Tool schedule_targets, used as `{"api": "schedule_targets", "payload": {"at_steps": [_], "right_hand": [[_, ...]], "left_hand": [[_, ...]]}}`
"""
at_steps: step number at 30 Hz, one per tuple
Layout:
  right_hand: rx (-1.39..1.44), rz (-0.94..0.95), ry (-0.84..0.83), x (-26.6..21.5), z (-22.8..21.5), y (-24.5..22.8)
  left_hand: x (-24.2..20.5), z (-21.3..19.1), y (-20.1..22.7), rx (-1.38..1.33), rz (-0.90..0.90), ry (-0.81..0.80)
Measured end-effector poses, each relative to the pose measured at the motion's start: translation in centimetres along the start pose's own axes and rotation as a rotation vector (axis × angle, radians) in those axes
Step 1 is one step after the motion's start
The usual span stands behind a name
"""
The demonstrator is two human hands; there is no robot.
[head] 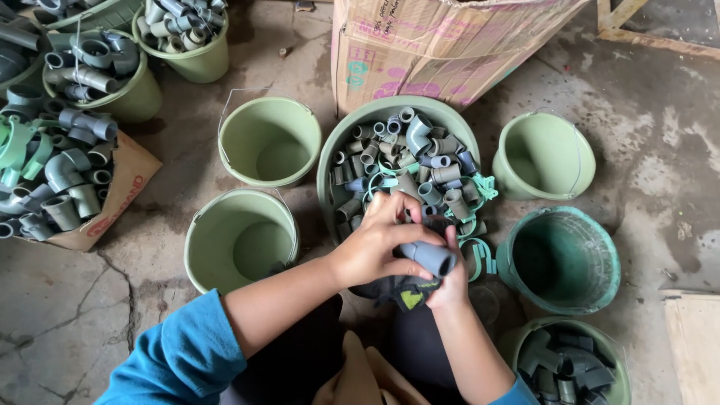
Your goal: The person sits on the floor and wipes small gray plastic pipe fittings with a cloth, one at a time, then places them into a green bucket. The person repeats this process for multiple fittings throughout the clip.
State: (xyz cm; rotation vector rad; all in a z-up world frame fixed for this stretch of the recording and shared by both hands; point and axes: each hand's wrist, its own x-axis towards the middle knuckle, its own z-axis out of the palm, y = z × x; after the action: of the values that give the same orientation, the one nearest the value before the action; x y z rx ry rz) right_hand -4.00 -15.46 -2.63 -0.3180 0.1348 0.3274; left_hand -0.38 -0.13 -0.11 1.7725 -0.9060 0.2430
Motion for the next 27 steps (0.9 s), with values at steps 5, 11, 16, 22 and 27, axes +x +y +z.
{"api": "schedule_targets", "payload": {"at_steps": [5,11,16,22,27], "right_hand": [[-0.061,0.041,0.104,-0.4,-2.4,1.4],[-0.180,0.119,0.252,0.7,-4.5,1.8],[-0.067,0.126,0.113,1.3,-6.6,1.0],[-0.497,-0.199,0.072,1.6,-6.8,1.3],[-1.123,-0.500,-0.010,0.8,-4.5,-0.4]], "left_hand": [[0.4,0.4,0.9,-0.228,-0.011,-0.112],[0.7,-0.7,-0.4,-0.749,-0.291,-0.060],[0.4,0.1,-4.0,-0.883,-0.368,0.087],[0.7,0.6,-3.6,-0.725,-0.305,0.039],[-0.5,2.1,-5.8,-0.960,-0.538,0.252]]}}
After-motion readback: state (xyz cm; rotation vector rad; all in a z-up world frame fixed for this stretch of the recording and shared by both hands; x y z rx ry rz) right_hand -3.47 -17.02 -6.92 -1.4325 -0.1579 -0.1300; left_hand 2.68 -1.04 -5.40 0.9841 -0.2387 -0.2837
